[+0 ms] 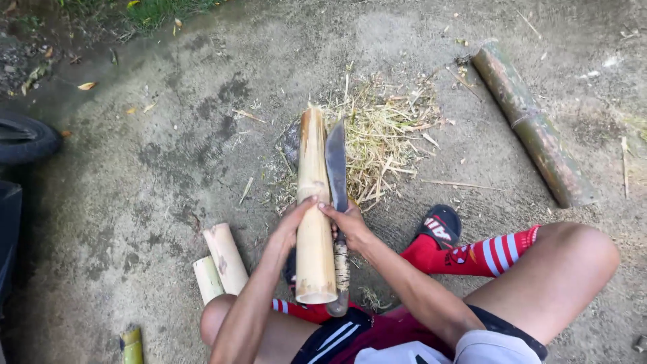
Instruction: The recorder uses a large knife to strip the outer layer of a bamboo stalk while sitting outdoors.
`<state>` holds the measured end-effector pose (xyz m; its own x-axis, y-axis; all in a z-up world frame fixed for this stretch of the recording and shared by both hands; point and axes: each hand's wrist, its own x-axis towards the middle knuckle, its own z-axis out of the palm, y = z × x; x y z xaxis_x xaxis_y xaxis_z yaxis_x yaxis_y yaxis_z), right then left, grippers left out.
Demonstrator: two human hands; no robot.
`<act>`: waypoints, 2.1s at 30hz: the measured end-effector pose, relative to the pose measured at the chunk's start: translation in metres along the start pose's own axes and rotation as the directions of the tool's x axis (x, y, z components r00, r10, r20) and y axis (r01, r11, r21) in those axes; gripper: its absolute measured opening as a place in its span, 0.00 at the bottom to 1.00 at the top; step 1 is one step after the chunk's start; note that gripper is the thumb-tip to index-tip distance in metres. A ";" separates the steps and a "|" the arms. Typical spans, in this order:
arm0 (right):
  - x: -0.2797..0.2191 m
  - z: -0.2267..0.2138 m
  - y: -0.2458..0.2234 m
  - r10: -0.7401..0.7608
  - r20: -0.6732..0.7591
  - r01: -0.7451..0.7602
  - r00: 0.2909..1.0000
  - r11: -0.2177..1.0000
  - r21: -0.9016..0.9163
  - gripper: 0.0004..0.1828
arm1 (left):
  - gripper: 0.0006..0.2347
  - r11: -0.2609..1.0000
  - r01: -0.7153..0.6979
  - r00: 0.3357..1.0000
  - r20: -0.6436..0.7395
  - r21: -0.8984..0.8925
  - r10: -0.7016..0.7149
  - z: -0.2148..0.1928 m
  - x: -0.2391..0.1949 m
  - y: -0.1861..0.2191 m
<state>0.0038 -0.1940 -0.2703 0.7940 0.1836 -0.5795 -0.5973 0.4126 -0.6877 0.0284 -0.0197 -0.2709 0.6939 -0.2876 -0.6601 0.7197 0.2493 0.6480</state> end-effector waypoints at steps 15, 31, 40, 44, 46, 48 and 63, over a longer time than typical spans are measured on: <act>0.009 -0.075 -0.017 -0.158 0.073 0.162 0.985 0.984 -0.066 0.09 | 0.46 0.575 -0.776 0.484 -0.340 0.259 0.806 -0.005 -0.014 0.128; 0.019 -0.045 0.001 -0.362 0.134 0.354 0.922 0.652 -0.671 0.14 | 0.42 0.187 -0.964 0.099 -0.394 0.191 0.914 -0.055 -0.075 0.117; 0.009 0.013 -0.025 -0.461 0.422 0.530 0.781 0.133 -0.837 0.16 | 0.39 0.258 -0.953 0.235 -0.148 0.161 0.961 -0.041 -0.084 0.093; 0.023 0.022 -0.024 -0.521 0.490 0.560 0.699 -0.028 -0.828 0.17 | 0.39 0.226 -0.962 0.196 -0.187 0.154 0.963 -0.040 -0.082 0.082; 0.026 0.025 -0.020 -0.505 0.476 0.545 0.720 -0.012 -0.838 0.18 | 0.39 0.223 -0.964 0.189 -0.216 0.147 0.958 -0.042 -0.082 0.074; 0.028 0.030 -0.022 -0.484 0.471 0.548 0.738 0.023 -0.836 0.18 | 0.38 0.213 -0.963 0.172 -0.228 0.166 0.958 -0.043 -0.082 0.073; 0.043 0.036 -0.031 -0.380 0.463 0.492 0.801 -0.025 -0.870 0.10 | 0.37 0.242 -0.955 0.190 -0.271 0.174 0.944 -0.055 -0.084 0.069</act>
<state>0.0607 -0.1672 -0.2579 0.9148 0.4038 -0.0002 0.3073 -0.6964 -0.6485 0.0210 0.0724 -0.1922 0.8166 0.4317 0.3832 -0.4921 0.1735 0.8531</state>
